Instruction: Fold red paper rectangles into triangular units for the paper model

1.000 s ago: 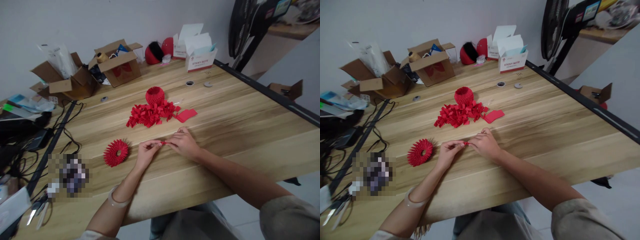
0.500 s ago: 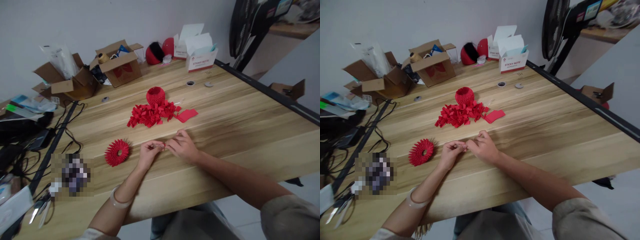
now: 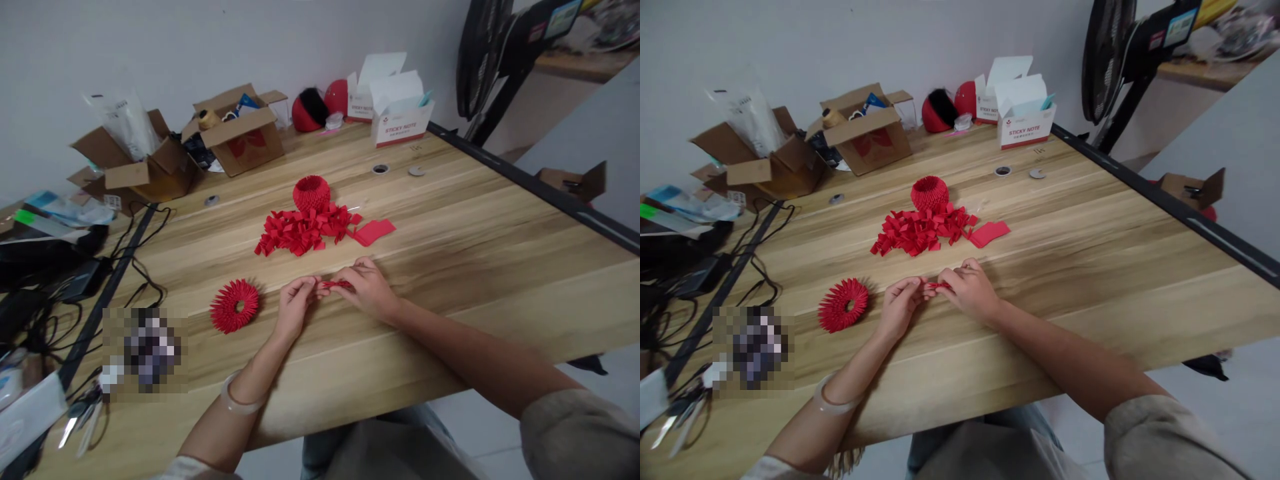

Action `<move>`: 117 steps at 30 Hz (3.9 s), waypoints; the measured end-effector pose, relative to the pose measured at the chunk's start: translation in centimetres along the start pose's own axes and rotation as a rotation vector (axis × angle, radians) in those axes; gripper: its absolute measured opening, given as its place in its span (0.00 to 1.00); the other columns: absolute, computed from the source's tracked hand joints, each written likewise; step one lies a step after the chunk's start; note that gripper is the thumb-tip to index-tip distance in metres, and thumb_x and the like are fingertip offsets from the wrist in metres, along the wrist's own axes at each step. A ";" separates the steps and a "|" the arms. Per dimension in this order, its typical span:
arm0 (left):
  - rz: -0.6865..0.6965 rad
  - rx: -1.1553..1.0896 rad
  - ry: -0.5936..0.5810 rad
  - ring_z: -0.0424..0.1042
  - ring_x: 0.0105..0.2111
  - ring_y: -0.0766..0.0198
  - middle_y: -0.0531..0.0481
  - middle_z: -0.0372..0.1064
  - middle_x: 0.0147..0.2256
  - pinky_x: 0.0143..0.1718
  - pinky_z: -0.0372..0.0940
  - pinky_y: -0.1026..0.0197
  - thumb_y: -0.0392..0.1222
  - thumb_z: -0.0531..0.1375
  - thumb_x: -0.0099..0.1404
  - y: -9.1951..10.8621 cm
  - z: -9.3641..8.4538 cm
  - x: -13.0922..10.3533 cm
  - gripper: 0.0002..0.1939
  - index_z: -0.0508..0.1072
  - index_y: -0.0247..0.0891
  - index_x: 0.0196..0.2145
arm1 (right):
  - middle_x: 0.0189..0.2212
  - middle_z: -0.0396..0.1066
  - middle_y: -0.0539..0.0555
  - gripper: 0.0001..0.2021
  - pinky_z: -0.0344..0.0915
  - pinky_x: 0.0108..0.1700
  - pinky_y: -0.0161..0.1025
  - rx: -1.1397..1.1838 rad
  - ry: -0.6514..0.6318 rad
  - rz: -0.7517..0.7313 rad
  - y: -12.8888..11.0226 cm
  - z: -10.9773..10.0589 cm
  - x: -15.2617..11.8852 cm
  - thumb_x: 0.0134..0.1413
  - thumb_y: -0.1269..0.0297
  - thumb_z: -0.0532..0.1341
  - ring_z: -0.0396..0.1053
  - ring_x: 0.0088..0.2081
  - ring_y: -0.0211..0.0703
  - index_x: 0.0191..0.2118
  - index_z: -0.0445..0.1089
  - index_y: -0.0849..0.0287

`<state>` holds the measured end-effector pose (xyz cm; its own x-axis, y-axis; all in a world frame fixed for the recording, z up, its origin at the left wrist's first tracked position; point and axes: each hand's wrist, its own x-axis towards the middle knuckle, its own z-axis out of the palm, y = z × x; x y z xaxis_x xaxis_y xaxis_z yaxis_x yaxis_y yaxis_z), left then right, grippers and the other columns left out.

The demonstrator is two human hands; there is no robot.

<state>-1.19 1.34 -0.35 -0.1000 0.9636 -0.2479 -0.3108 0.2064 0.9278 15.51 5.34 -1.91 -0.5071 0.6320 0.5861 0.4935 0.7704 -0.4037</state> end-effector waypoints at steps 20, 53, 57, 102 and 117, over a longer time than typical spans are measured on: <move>0.182 0.409 -0.024 0.62 0.20 0.71 0.53 0.68 0.20 0.24 0.56 0.67 0.41 0.64 0.50 0.3 0.4 -0.6 0.08 0.73 0.33 0.25 | 0.59 0.53 0.62 0.19 0.54 0.56 0.53 -0.059 -0.145 0.273 4.1 -0.1 1.3 0.56 0.63 0.53 0.55 0.57 0.54 0.53 0.64 0.60; 0.257 0.243 0.017 0.71 0.27 0.67 0.49 0.73 0.28 0.33 0.65 0.64 0.40 0.67 0.47 0.2 0.7 -1.0 0.13 0.72 0.34 0.31 | 0.38 0.73 0.57 0.12 0.69 0.44 0.37 0.330 -0.051 -0.094 -1.3 -1.0 0.2 0.55 0.76 0.50 0.71 0.41 0.40 0.41 0.68 0.60; 0.260 0.292 0.029 0.69 0.25 0.67 0.49 0.73 0.25 0.31 0.65 0.65 0.38 0.66 0.46 0.3 0.7 -1.0 0.10 0.74 0.34 0.28 | 0.42 0.72 0.56 0.13 0.68 0.48 0.39 0.308 -0.022 -0.045 -0.7 -0.5 0.2 0.56 0.75 0.51 0.70 0.45 0.39 0.44 0.68 0.58; 0.467 0.382 0.065 0.73 0.37 0.60 0.42 0.75 0.38 0.42 0.68 0.58 0.36 0.66 0.49 -1.1 -0.4 -0.7 0.13 0.77 0.36 0.35 | 0.19 0.72 0.48 0.09 0.66 0.29 0.31 1.239 -0.078 0.820 -1.7 -0.4 1.2 0.37 0.65 0.68 0.70 0.22 0.32 0.23 0.68 0.63; 0.476 0.350 0.075 0.74 0.32 0.62 0.42 0.76 0.35 0.37 0.69 0.60 0.35 0.67 0.48 -0.6 0.1 -0.8 0.11 0.78 0.36 0.33 | 0.17 0.71 0.48 0.11 0.63 0.28 0.31 1.215 -0.095 0.786 -1.5 -0.2 1.0 0.38 0.63 0.68 0.67 0.20 0.32 0.24 0.68 0.63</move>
<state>-0.82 0.44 -0.66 -0.2225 0.9519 0.2106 0.1138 -0.1892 0.9753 14.42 4.80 -0.56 -0.4610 0.8827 -0.0913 -0.2071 -0.2071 -0.9562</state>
